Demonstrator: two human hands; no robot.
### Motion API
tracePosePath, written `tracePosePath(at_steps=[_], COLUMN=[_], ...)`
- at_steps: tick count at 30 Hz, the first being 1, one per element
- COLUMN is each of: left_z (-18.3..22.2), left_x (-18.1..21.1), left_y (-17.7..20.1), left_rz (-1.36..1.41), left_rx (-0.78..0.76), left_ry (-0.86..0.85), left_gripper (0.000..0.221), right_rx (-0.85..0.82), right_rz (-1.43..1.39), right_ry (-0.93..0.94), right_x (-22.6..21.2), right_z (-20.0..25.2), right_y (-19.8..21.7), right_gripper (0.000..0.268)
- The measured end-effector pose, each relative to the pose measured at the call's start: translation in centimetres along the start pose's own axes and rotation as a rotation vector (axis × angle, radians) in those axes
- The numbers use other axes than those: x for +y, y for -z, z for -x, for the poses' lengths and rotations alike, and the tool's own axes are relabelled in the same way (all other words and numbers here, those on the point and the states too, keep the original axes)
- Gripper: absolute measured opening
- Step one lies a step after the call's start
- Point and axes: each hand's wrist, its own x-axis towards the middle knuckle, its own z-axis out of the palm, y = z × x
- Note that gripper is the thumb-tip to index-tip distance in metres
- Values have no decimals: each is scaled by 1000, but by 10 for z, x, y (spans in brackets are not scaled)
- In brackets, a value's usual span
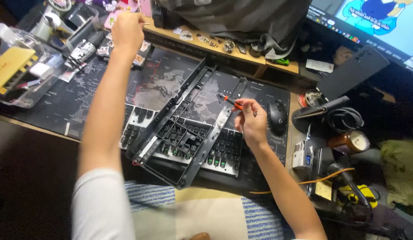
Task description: Using a screwdriver to disassemble or assemble the internal components of a mechanical keyboard.
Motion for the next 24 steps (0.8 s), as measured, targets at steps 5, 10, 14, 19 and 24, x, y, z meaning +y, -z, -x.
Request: tracePosePath(at_steps=[5, 10, 14, 19, 24], left_z=[-23, -19, -20, -24, -28], left_x=[-8, -14, -21, -13, -13], left_y=[-38, -47, -56, -46, -49], left_rz=[24, 34, 89, -24, -77], left_rx=[-54, -69, -16, -89, -73], left_ry=[43, 14, -86, -109, -32], left_gripper=[19, 26, 16, 33, 33], right_rx=[35, 53, 83, 74, 80], right_rz=[66, 97, 111, 96, 126], right_ry=[1, -18, -35, -56, -74], right_x=[-3, 2, 2, 0, -2], right_z=[-3, -6, -5, -6, -5], right_y=[1, 3, 5, 6, 3], right_gripper=[40, 39, 43, 43, 46])
